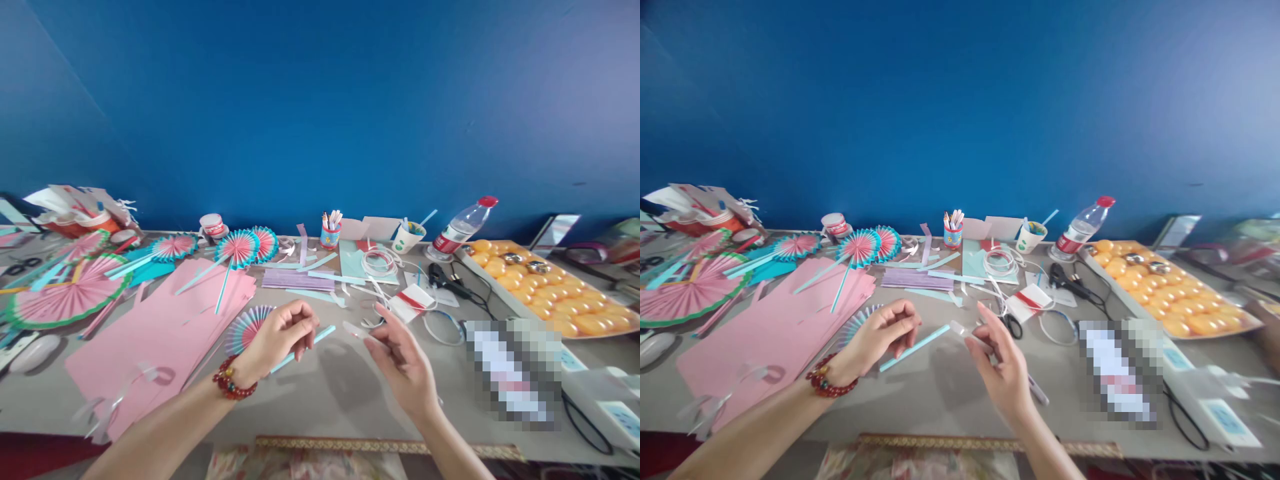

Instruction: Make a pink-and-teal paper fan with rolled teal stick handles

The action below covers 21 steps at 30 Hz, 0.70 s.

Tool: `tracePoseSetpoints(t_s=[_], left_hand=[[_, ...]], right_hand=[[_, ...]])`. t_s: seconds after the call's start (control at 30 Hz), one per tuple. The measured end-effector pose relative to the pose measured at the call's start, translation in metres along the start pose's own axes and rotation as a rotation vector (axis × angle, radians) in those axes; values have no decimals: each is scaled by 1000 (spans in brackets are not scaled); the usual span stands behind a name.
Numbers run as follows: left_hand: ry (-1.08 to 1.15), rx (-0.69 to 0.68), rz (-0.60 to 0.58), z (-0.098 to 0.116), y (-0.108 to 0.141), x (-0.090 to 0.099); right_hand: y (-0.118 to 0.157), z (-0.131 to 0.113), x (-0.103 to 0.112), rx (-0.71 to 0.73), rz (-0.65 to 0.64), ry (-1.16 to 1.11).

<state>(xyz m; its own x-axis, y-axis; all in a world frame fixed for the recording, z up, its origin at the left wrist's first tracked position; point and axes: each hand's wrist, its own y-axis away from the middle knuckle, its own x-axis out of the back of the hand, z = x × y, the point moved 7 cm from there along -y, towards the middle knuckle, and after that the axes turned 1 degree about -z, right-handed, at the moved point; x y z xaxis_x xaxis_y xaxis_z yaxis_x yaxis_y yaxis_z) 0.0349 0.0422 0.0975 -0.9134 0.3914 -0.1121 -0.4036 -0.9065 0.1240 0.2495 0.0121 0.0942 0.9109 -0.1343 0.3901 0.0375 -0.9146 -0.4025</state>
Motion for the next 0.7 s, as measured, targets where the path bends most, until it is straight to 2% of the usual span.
tracePoseSetpoints(t_s=[0.13,0.27,0.33,0.43,0.5,0.57,0.7], left_hand=[[-20,-27,16,6,6,7],[47,-16,55,10,9,13],[79,-7,74,9,10,15],[110,-6,89,7,9,14],[142,-10,68,4,7,12],[176,-8,20,-1,4,9],[102,45,-36,-13,-2,5]], right_hand=[[-4,11,34,57,114,217],[-8,26,66,286,236,622],[-9,40,70,336,216,791],[-9,56,63,326,108,931],[-8,55,55,315,92,935],[-8,48,43,315,64,842],[-16,32,-5,309,-231,517]])
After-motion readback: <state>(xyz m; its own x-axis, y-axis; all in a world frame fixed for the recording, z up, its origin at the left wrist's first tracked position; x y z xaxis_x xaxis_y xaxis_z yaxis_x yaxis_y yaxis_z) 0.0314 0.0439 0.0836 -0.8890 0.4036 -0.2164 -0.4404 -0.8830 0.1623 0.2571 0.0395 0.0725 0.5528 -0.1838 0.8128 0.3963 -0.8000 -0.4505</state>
